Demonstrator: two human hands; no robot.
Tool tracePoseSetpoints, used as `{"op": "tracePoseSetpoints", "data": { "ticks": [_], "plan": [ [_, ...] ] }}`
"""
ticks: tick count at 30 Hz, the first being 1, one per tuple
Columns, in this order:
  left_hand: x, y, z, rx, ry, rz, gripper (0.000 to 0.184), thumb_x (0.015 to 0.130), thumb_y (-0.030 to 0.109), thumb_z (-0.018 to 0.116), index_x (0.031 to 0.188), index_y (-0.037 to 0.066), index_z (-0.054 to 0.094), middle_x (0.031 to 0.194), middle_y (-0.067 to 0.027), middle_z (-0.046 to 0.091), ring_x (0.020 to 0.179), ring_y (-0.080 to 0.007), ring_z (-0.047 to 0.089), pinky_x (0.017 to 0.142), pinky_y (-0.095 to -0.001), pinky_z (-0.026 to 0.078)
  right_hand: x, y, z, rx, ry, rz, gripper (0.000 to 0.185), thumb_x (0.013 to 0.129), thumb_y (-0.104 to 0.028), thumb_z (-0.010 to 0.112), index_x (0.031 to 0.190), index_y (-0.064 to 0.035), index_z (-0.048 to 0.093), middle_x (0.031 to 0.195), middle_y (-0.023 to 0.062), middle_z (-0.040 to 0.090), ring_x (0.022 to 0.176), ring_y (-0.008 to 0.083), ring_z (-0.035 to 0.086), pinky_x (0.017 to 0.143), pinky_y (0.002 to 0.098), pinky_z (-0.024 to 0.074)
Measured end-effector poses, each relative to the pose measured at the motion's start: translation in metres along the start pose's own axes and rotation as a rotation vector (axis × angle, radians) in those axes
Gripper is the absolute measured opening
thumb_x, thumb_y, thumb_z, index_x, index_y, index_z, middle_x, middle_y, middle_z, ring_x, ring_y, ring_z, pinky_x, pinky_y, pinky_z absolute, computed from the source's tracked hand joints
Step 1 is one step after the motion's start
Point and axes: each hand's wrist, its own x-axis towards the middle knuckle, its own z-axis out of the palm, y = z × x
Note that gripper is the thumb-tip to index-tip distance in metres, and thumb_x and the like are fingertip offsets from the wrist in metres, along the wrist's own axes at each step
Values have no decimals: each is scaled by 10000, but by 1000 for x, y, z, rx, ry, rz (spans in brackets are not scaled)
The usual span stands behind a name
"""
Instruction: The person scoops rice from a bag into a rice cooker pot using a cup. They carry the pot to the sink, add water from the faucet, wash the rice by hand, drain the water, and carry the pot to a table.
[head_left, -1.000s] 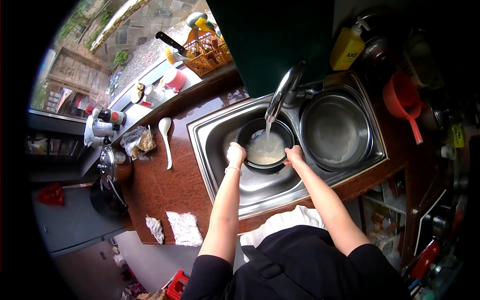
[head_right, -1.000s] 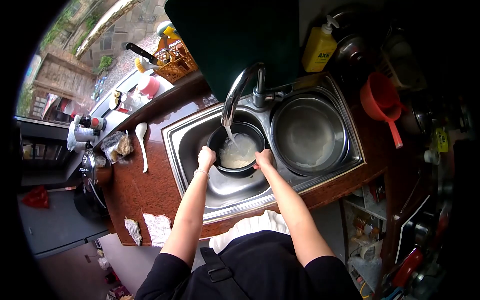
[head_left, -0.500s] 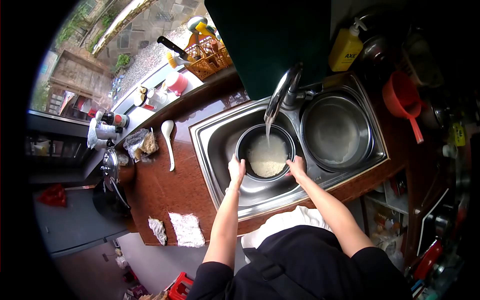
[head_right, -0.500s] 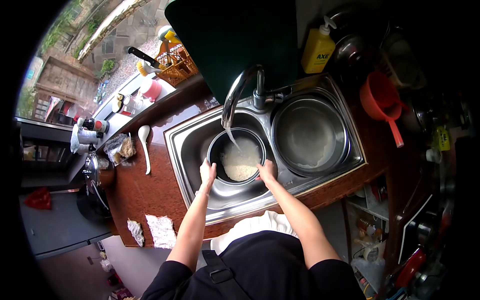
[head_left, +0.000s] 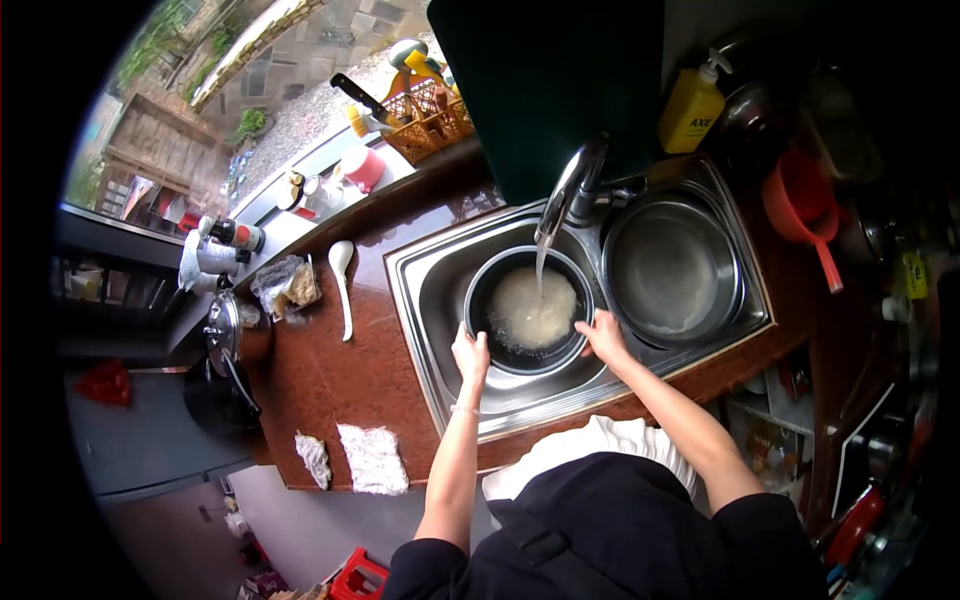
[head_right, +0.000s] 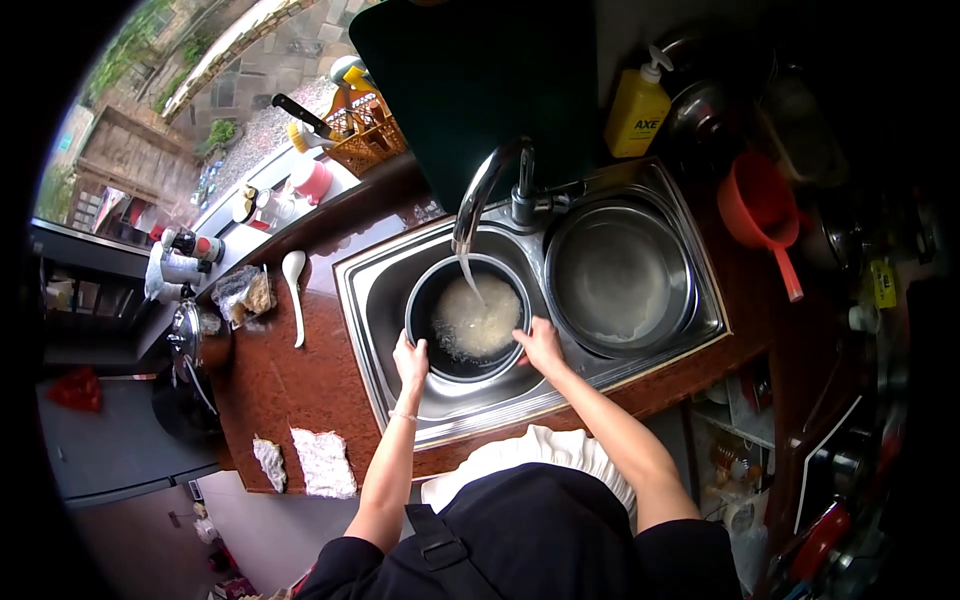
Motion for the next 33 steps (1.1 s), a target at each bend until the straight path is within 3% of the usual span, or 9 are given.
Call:
{"op": "tracePoseSetpoints", "data": {
  "ticks": [5,6,8,9,14,17,24,29,33],
  "plan": [
    [7,10,-28,-6,-9,5,192,712,66,539,886,-15,553,587,-163,563,523,-289,567,543,-367,442,-12,-11,12,73,-42,1,145,761,-72,605,790,62,557,623,76,578,439,146,567,338,253,467],
    [8,24,-33,8,-25,-68,186,711,65,534,877,-15,550,620,-167,571,551,-303,565,572,-371,443,-9,-10,13,86,-21,-18,144,762,-75,603,778,60,555,609,74,575,438,145,568,340,252,466],
    [7,22,-24,-133,21,-11,185,707,56,524,875,-17,549,682,-171,589,611,-278,580,614,-363,444,-4,-10,7,102,-14,-49,137,763,-74,600,755,55,557,604,73,579,441,145,571,343,250,467],
    [3,31,-25,-163,-37,-94,189,700,45,520,876,-18,550,735,-164,604,685,-237,596,653,-339,444,-3,-12,1,113,-11,-78,145,731,-74,617,722,62,568,589,109,592,451,180,592,354,281,481],
    [-13,28,-19,-409,-46,-256,191,664,-25,525,846,-30,582,717,-60,610,658,-116,543,630,-267,439,-17,-39,-32,-24,-94,-114,227,755,-134,634,664,57,553,529,101,582,430,154,585,372,262,468],
    [-19,51,-34,-465,-55,-321,185,665,-37,510,835,-23,580,709,-42,600,640,-99,522,615,-250,431,-20,-46,-37,20,-126,-108,293,777,-175,622,609,41,517,513,107,571,421,155,580,366,260,457],
    [-21,72,-47,-401,-69,-250,173,650,-45,504,809,-26,570,689,-40,584,602,-97,499,585,-241,420,-35,-54,-44,101,-101,-57,302,801,-187,609,614,20,494,491,86,548,408,150,566,356,251,450],
    [-43,109,-73,-453,-60,-209,195,653,-62,488,832,-33,559,699,-34,573,601,-91,496,573,-223,409,-58,-51,-45,178,-204,-28,261,843,-194,562,698,12,496,530,69,560,425,123,564,374,223,458],
    [-59,100,-98,-450,-36,-200,239,651,-64,480,876,-57,562,745,-32,581,642,-81,501,615,-206,418,-88,-65,-44,213,-324,14,235,849,-198,558,741,2,501,570,59,563,471,107,562,411,215,468]
  ]
}}
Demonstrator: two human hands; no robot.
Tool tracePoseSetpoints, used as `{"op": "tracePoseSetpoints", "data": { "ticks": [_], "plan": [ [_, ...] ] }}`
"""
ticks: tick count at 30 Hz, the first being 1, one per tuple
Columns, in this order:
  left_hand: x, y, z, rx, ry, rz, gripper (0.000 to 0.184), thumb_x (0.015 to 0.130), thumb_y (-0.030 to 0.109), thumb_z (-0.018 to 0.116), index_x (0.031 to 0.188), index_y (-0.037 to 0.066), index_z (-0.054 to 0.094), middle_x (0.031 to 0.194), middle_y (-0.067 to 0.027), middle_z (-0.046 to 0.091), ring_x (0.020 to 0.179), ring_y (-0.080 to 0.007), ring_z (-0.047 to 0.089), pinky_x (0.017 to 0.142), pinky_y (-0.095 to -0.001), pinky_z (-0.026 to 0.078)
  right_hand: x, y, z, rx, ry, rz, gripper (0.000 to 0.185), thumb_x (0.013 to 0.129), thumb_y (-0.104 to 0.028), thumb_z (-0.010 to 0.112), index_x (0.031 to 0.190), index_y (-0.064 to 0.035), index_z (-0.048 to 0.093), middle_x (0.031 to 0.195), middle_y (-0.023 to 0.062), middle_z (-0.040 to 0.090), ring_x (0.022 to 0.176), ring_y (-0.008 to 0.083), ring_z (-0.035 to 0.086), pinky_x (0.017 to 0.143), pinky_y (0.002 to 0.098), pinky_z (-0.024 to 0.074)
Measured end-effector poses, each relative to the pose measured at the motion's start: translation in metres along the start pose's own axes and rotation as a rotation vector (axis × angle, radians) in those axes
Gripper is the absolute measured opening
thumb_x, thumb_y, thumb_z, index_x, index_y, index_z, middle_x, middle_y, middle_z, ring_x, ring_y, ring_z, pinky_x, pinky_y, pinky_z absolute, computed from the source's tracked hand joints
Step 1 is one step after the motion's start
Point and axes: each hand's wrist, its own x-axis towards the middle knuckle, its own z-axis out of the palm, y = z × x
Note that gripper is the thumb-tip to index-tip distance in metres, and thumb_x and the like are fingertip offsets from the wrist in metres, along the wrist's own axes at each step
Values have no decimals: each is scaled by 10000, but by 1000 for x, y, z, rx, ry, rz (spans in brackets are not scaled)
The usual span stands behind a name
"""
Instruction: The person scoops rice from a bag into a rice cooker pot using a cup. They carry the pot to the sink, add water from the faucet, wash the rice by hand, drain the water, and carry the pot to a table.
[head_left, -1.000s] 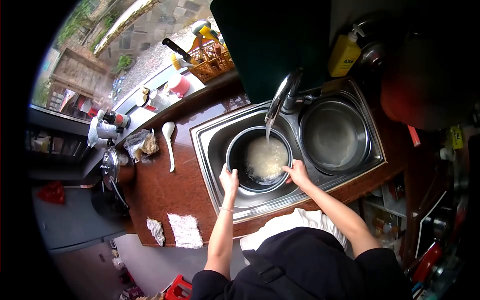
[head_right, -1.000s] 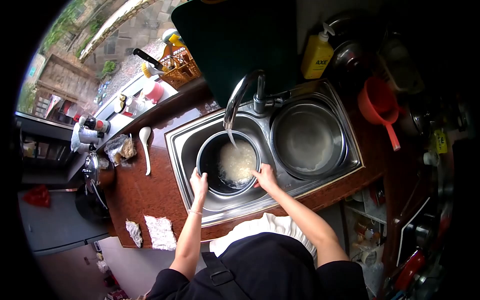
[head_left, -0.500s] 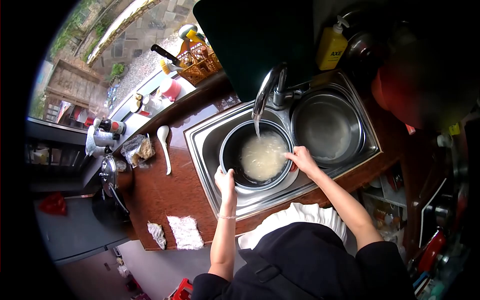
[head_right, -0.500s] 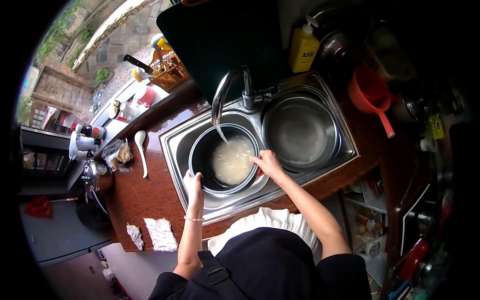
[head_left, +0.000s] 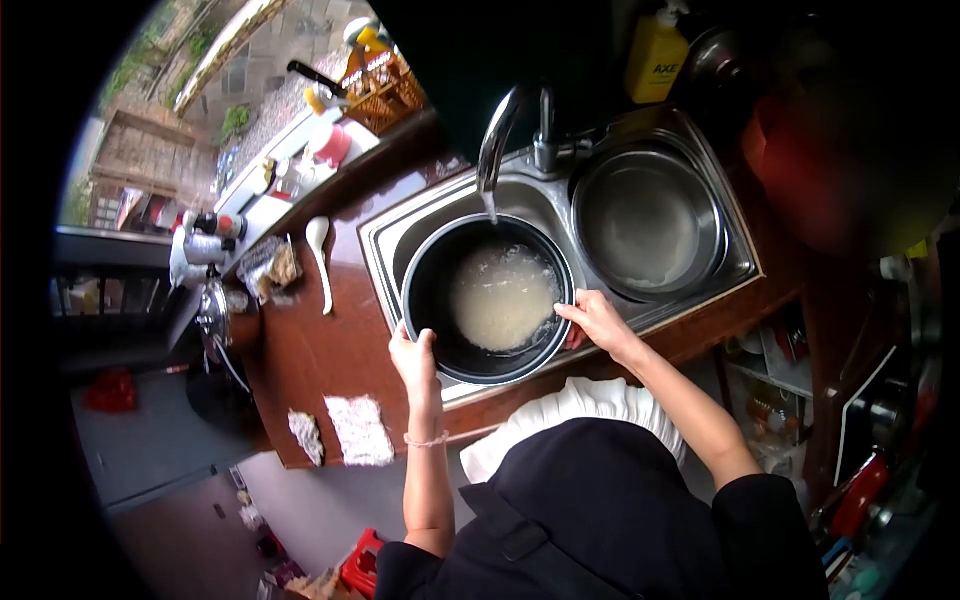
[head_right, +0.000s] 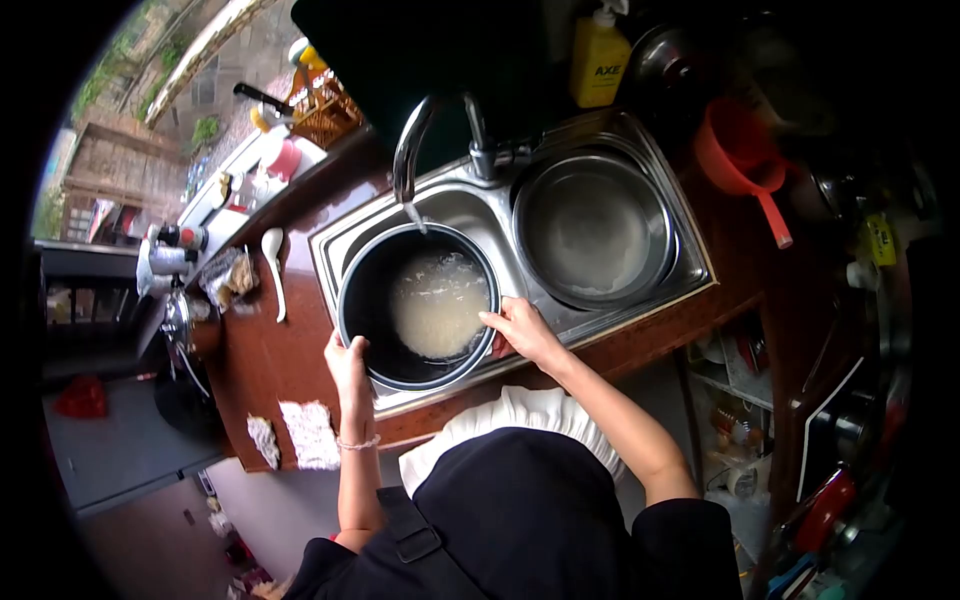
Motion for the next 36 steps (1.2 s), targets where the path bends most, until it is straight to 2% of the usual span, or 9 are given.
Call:
{"op": "tracePoseSetpoints", "data": {
  "ticks": [13,25,26,27,28,29,31,34,36],
  "plan": [
    [-93,-8,-73,48,232,-192,238,652,-59,485,876,-46,564,787,-37,588,707,-86,519,688,-209,424,-34,26,33,-65,-398,271,216,853,-211,566,775,-10,548,621,34,573,536,92,568,497,209,471],
    [-116,-14,-91,150,291,-293,268,640,-33,491,891,-57,582,769,-45,605,689,-88,533,679,-216,435,-32,35,40,-168,-521,415,257,864,-265,549,793,-19,554,611,45,554,531,118,560,518,246,495],
    [-114,-15,-92,182,284,-292,273,642,-26,492,897,-58,583,769,-48,608,690,-89,535,682,-219,436,-17,29,27,-356,-487,231,248,864,-276,546,829,-31,546,626,37,558,538,132,562,534,258,484],
    [-112,-15,-93,214,275,-291,278,644,-20,493,904,-60,584,769,-51,610,690,-90,537,685,-221,438,5,25,9,-372,-280,174,256,860,-294,551,903,-44,520,754,52,579,687,133,581,644,259,468],
    [-110,-15,-95,248,263,-289,284,646,-13,495,910,-62,585,769,-54,613,690,-91,539,688,-224,440,34,25,-16,-382,-21,-283,294,856,-307,553,975,-46,484,913,72,563,872,145,552,761,268,437],
    [-108,-14,-95,284,256,-292,286,648,-6,495,913,-63,585,765,-58,616,690,-92,541,691,-227,442,59,-5,-31,-488,319,-213,345,856,-314,551,1052,-41,477,1040,93,530,994,172,505,858,296,387],
    [-104,-13,-95,354,240,-294,291,652,8,496,918,-66,585,759,-68,620,691,-96,546,695,-233,445,118,-24,-94,-465,697,-395,541,852,-377,534,1231,-16,394,1193,140,465,1102,224,449,945,329,337],
    [-99,-13,-95,393,204,-262,290,651,21,499,913,-66,587,744,-82,624,686,-100,556,696,-242,449,183,-61,-147,-239,679,-344,736,869,-460,445,1351,32,184,1388,186,246,1270,266,265,1040,335,203],
    [-97,-10,-94,404,189,-261,283,652,23,497,906,-63,589,740,-93,627,679,-108,563,691,-250,452,220,-62,-160,-48,620,-289,613,893,-418,421,1284,46,339,1316,182,374,1230,252,338,1018,310,230]
  ]
}}
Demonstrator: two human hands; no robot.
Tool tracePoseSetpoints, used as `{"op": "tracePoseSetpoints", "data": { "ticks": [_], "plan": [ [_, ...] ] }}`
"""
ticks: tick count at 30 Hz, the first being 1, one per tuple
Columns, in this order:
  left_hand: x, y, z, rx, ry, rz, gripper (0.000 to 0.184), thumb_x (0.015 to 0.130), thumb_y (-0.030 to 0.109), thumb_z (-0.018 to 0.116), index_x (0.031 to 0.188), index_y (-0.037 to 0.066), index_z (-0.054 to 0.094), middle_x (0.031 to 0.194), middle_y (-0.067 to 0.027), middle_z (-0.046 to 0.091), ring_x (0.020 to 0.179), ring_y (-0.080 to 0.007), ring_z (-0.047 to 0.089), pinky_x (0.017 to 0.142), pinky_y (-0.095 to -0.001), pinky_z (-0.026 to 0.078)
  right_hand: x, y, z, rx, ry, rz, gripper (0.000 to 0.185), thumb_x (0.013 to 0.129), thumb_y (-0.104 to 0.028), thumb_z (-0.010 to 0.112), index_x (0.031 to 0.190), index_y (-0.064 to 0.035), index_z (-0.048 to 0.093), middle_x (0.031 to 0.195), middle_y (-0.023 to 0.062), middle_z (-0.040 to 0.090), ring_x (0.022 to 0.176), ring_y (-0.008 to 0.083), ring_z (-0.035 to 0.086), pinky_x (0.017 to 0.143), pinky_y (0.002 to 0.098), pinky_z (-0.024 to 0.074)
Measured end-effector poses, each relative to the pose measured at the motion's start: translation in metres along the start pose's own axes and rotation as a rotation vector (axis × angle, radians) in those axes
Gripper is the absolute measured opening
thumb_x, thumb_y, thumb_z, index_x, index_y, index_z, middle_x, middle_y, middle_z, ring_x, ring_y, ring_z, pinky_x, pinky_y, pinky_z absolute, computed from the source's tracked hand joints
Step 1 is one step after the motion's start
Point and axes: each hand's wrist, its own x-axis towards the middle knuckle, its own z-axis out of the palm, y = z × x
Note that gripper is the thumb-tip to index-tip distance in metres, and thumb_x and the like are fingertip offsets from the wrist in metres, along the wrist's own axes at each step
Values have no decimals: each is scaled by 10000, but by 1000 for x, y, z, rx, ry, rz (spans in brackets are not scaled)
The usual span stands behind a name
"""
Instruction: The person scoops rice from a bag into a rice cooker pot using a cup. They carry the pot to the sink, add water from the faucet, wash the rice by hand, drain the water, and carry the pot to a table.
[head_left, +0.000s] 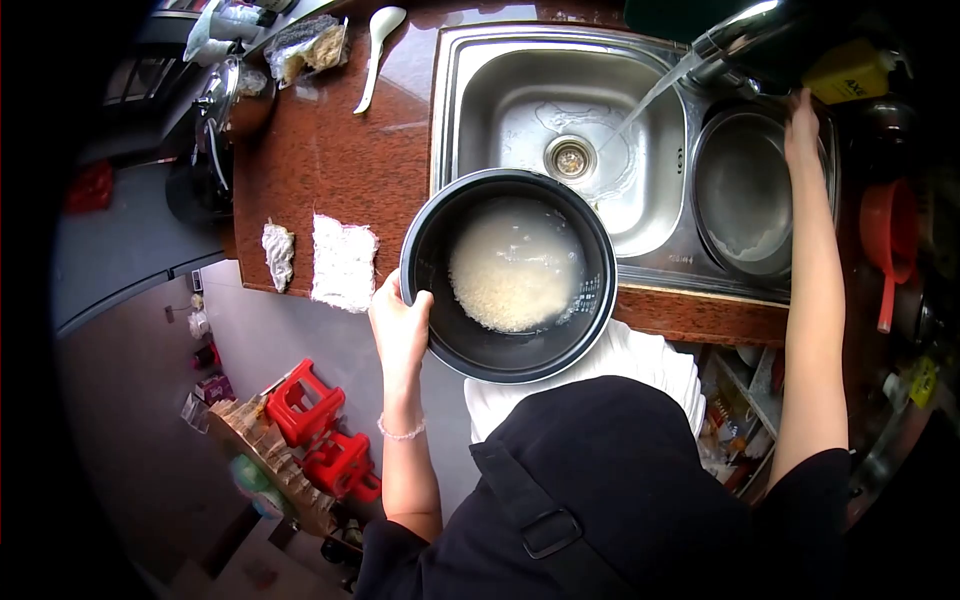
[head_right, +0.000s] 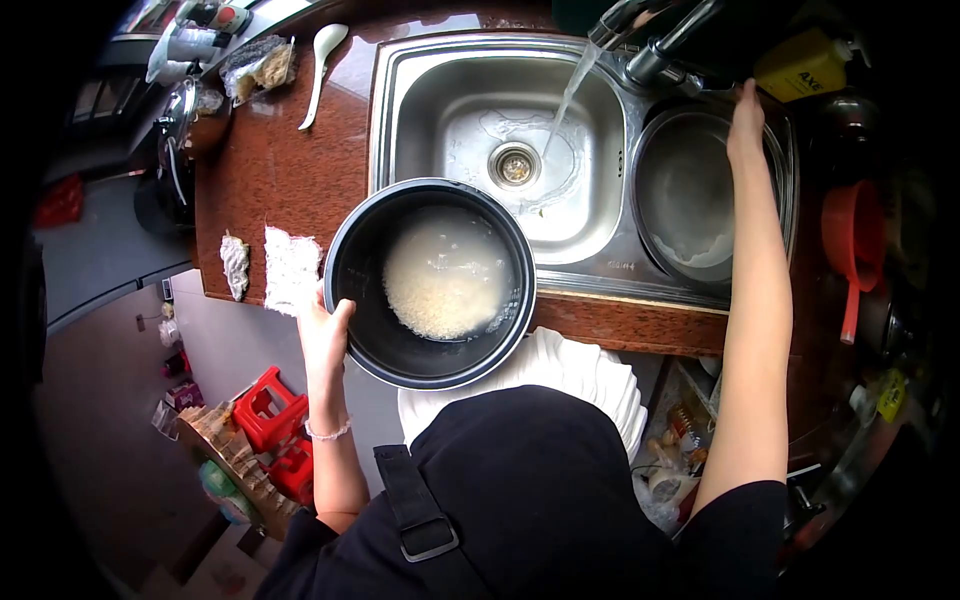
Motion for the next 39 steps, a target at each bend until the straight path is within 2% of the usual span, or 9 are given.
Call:
{"op": "tracePoseSetpoints", "data": {
  "ticks": [3,11,14,17,21,29,32,35,39],
  "plan": [
    [1,11,1,59,-1,0,273,654,26,500,897,-62,590,734,-111,629,672,-121,573,685,-259,456,18,17,20,-101,-69,-116,517,899,-381,422,1197,38,473,1228,173,484,1194,243,393,995,284,252],
    [14,19,4,136,-37,23,262,661,24,496,891,-66,585,728,-133,629,672,-147,592,679,-278,465,-168,-8,14,-590,-133,-534,421,880,-205,485,1242,-7,401,1190,152,474,1110,243,449,947,320,335],
    [16,27,6,144,-47,48,265,665,22,494,897,-68,584,737,-141,632,674,-154,597,685,-284,469,-262,-20,31,-467,-640,-576,208,746,-8,508,936,-12,591,890,120,592,850,240,578,766,315,465],
    [18,33,8,156,-73,87,267,667,18,491,902,-68,585,748,-148,636,679,-160,603,689,-287,471,-304,-11,73,-367,-1133,-840,190,711,-67,548,891,-17,584,891,117,588,866,270,573,769,354,462],
    [22,37,10,183,-100,85,262,666,17,491,895,-68,586,745,-150,638,681,-168,605,685,-292,472,-355,23,122,-1234,-1927,-829,211,783,-130,464,947,-72,582,956,82,563,980,247,530,848,354,418],
    [30,37,5,226,-141,86,261,668,35,496,892,-66,584,722,-166,629,673,-191,618,677,-299,471,-371,58,136,-1399,-1656,-800,363,814,-188,457,1172,-126,474,1220,107,412,1086,292,454,831,556,412],
    [34,40,7,203,-147,112,260,665,31,496,891,-61,585,731,-171,633,672,-192,620,674,-299,471,-372,31,141,-1309,-2036,-635,376,820,-188,452,1191,-125,457,1235,115,402,1087,301,450,839,595,378],
    [41,40,7,184,-204,75,267,662,24,492,897,-62,584,736,-171,633,680,-190,621,677,-297,471,-361,64,156,-1224,-1641,-737,459,792,-171,529,1239,-117,439,1283,116,368,1177,322,385,898,666,267],
    [46,46,10,208,-198,57,268,661,16,485,896,-71,579,742,-151,639,685,-182,620,678,-288,472,-362,14,143,-1410,-1968,-574,376,821,-153,459,1191,-91,488,1320,142,334,1186,347,379,903,652,287]
  ]
}}
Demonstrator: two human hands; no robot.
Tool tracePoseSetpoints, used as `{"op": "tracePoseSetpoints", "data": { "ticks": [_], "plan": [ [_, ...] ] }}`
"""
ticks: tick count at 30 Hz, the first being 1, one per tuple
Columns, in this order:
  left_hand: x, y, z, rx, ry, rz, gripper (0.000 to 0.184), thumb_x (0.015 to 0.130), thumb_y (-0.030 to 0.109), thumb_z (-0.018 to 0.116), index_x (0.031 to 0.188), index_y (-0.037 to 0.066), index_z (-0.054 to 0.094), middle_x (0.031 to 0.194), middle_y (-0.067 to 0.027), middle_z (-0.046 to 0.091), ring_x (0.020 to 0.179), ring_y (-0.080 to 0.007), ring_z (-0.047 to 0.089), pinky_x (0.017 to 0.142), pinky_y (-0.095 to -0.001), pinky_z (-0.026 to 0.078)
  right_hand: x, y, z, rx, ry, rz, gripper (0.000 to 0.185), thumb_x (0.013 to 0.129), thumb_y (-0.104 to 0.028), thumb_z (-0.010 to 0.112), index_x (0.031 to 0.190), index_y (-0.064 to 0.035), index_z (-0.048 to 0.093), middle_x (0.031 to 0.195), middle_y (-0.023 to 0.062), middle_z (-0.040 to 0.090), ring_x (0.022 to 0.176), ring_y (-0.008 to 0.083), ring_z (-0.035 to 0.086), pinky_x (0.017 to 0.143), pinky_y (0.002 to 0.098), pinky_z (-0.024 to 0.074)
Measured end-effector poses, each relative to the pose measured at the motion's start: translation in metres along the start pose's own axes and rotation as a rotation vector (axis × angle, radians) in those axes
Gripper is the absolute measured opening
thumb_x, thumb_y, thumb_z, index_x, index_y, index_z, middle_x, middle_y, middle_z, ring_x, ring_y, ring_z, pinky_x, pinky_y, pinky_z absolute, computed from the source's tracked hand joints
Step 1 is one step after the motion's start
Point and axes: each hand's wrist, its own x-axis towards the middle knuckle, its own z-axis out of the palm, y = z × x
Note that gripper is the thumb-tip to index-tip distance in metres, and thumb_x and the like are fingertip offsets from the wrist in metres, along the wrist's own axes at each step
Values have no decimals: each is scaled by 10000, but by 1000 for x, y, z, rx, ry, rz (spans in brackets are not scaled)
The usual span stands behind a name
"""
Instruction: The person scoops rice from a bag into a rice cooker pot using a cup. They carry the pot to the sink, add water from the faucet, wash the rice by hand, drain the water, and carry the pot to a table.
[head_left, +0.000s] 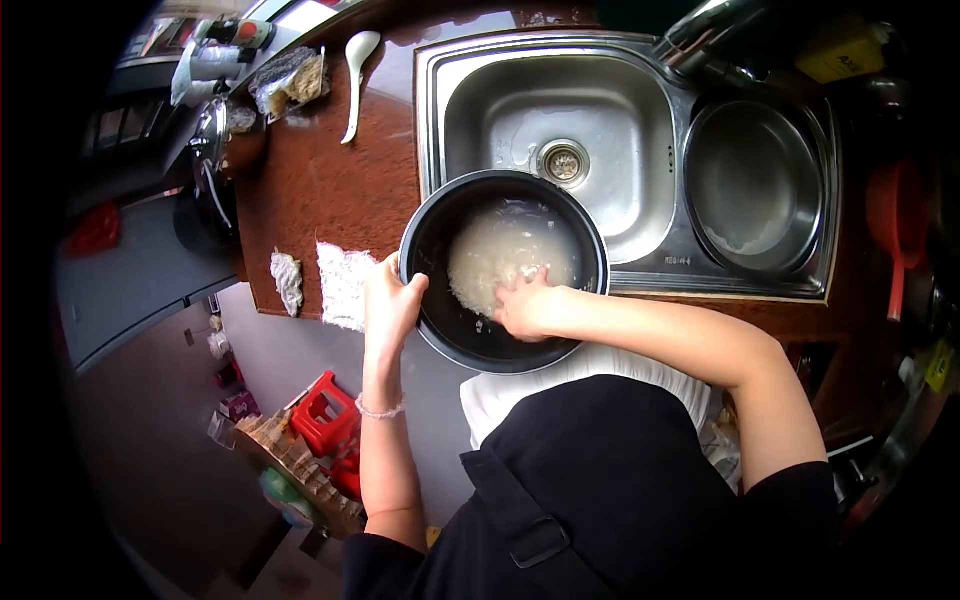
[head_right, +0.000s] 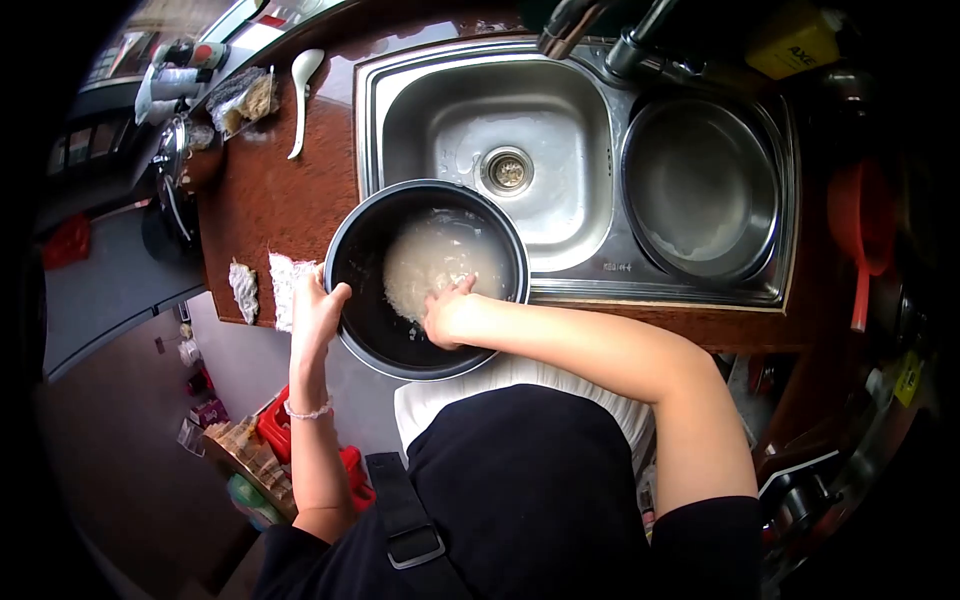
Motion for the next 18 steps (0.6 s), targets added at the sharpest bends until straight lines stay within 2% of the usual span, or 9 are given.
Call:
{"op": "tracePoseSetpoints", "data": {
  "ticks": [1,4,6,8,10,11,14,15,18],
  "plan": [
    [5,-7,0,-8,-22,-25,260,660,19,489,887,-67,582,725,-145,638,671,-172,621,652,-278,477,-15,6,-16,176,-57,-58,379,823,-151,474,1197,-91,484,1344,153,314,1219,366,337,940,646,249],
    [17,-10,-2,-97,-102,-70,254,657,19,493,881,-60,585,700,-135,632,644,-150,614,617,-268,479,-36,43,-9,-117,338,5,375,828,-173,500,1196,-105,487,1327,157,346,1220,336,350,979,601,242],
    [26,-7,-7,-9,-120,-24,247,651,11,501,872,-62,584,678,-114,625,605,-130,601,578,-262,481,-48,72,-4,120,615,-72,381,807,-171,544,1180,-105,497,1292,149,393,1196,294,385,1003,509,276],
    [33,-1,-11,11,-173,19,249,647,7,506,872,-67,583,677,-107,624,600,-128,598,578,-264,483,-62,90,-11,360,1018,-99,359,770,-128,595,1114,-65,513,1194,124,486,1091,280,472,905,382,392],
    [36,19,-17,80,-211,-24,244,644,2,515,866,-71,584,684,-111,625,612,-132,597,595,-256,475,-68,100,-2,456,1081,214,357,765,-135,605,1104,-71,515,1153,120,511,1029,283,498,848,394,407],
    [40,18,-18,108,-219,-10,233,646,0,515,857,-71,584,680,-109,621,611,-132,595,597,-255,474,-61,110,14,430,1149,225,368,783,-113,587,1137,-73,498,983,118,589,853,231,568,729,364,445],
    [44,29,-23,165,-235,-22,206,652,-1,517,834,-73,582,669,-100,611,611,-131,589,603,-252,474,-45,113,38,1165,816,144,370,814,-99,548,1174,-67,472,737,89,609,624,149,563,593,302,457],
    [44,34,-23,178,-240,-37,199,653,-1,518,827,-73,581,666,-96,608,611,-129,587,605,-251,474,-40,108,41,1325,851,85,359,836,-93,512,1189,-64,458,599,55,575,494,85,500,494,257,430],
    [51,31,-30,201,-267,-62,183,656,2,522,813,-74,577,661,-82,601,606,-124,580,607,-249,474,-31,102,47,1488,806,115,406,820,-137,519,1214,-57,465,738,139,643,511,163,569,548,307,470]
  ]
}}
